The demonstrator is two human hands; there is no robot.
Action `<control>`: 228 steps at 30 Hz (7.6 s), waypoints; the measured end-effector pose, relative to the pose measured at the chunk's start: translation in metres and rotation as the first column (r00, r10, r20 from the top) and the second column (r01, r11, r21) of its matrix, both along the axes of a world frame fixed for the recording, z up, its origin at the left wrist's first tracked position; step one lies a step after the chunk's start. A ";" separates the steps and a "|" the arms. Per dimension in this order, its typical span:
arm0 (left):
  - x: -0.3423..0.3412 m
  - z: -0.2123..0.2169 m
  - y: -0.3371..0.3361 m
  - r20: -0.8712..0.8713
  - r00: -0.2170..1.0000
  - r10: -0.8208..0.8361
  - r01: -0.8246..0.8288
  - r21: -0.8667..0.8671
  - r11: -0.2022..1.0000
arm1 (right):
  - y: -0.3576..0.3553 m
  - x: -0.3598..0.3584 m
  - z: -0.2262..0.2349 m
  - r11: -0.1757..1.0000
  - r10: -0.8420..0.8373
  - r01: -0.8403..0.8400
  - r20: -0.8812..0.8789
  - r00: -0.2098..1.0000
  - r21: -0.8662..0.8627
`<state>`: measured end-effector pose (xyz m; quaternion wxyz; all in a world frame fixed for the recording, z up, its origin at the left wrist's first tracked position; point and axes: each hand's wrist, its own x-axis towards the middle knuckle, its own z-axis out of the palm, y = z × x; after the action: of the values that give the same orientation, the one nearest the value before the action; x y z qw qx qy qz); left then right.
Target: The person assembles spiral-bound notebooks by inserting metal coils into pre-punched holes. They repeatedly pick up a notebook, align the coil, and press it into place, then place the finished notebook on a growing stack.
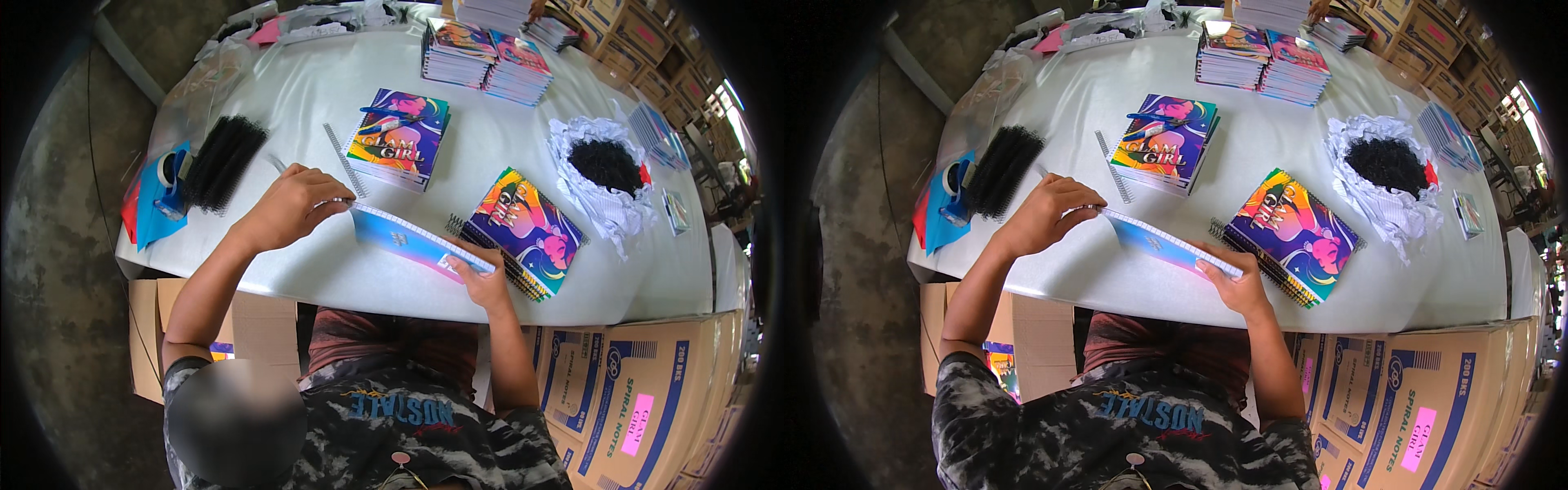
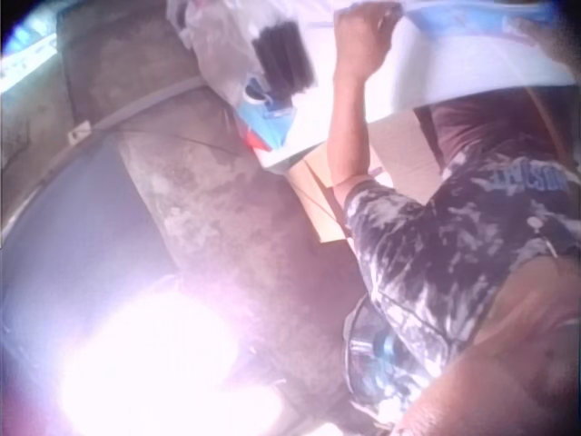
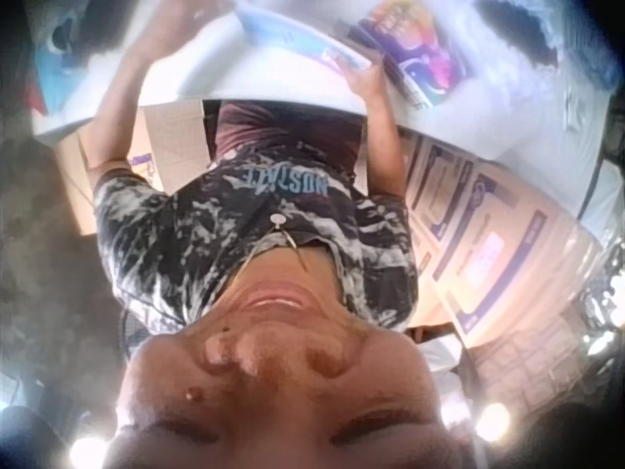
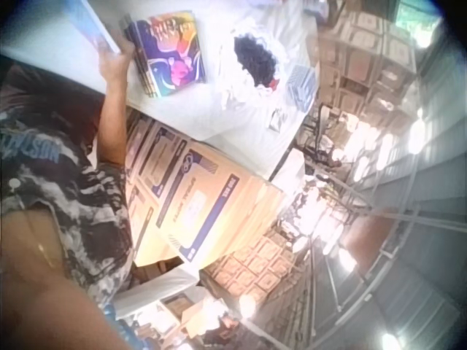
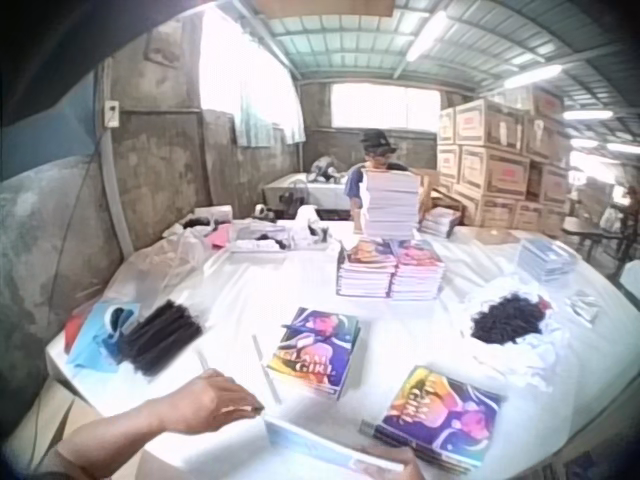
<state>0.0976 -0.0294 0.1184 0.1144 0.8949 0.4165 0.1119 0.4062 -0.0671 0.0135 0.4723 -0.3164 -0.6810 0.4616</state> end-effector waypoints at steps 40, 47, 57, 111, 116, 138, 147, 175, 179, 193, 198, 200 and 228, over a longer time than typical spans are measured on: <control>0.018 -0.078 -0.035 0.387 0.920 -0.066 -0.323 0.841 0.434 | -0.035 -0.059 -0.001 0.878 -0.034 0.012 0.037 0.999 0.478; 0.024 -0.112 -0.049 0.071 0.967 -0.246 0.031 0.921 0.389 | -0.026 -0.059 -0.001 0.859 -0.072 0.041 0.041 0.997 0.511; 0.050 -0.055 -0.027 0.347 0.933 -0.098 -0.272 0.856 0.440 | -0.037 -0.065 -0.010 0.914 -0.117 0.110 -0.007 0.993 0.392; 0.091 -0.002 -0.074 0.740 0.351 0.574 -0.073 -0.589 0.805 | -0.017 -0.033 0.099 0.993 -0.107 0.081 0.347 0.932 0.087; 0.098 -0.026 -0.032 0.767 0.412 0.491 0.342 -0.630 0.697 | -0.012 -0.030 0.061 0.948 -0.191 0.121 -0.223 0.956 -0.296; 0.211 -0.113 0.014 0.517 0.797 0.313 -0.490 0.248 0.836 | -0.043 0.068 -0.047 0.181 -0.929 0.940 0.363 0.068 0.287; 0.068 -0.118 0.077 0.102 0.935 0.340 -0.347 0.460 0.817 | -0.047 0.041 -0.016 0.166 -0.982 0.936 -0.037 0.186 0.309; 0.039 -0.140 -0.055 0.765 0.276 0.581 -0.131 -0.569 0.812 | -0.015 -0.025 0.010 0.955 -0.232 0.171 -0.251 0.940 -0.244; -0.005 -0.127 -0.021 0.155 0.948 0.279 -0.295 0.087 0.952 | -0.013 -0.016 -0.007 0.980 -0.174 0.163 -0.093 0.980 -0.115; -0.098 -0.140 0.041 0.100 0.514 0.852 -0.774 0.483 0.410 | -0.021 -0.011 -0.008 0.997 -0.074 0.074 -0.065 0.995 0.000; -0.113 -0.087 0.041 0.141 0.499 0.855 -0.757 0.551 0.351 | -0.011 -0.006 -0.013 0.993 -0.110 0.107 -0.075 0.991 -0.045; -0.111 -0.065 0.045 0.303 0.533 0.790 -0.827 0.386 0.409 | -0.007 -0.007 -0.010 0.992 -0.125 0.125 -0.101 0.987 -0.004; -0.007 -0.017 -0.025 0.452 0.556 0.697 -0.065 -0.812 0.579 | -0.010 -0.006 -0.004 0.998 0.027 -0.025 -0.029 0.999 0.059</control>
<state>0.0905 -0.0539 0.1018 0.5814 0.5177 0.5425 0.3158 0.4006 -0.0771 0.0095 0.4853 -0.2868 -0.6911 0.4522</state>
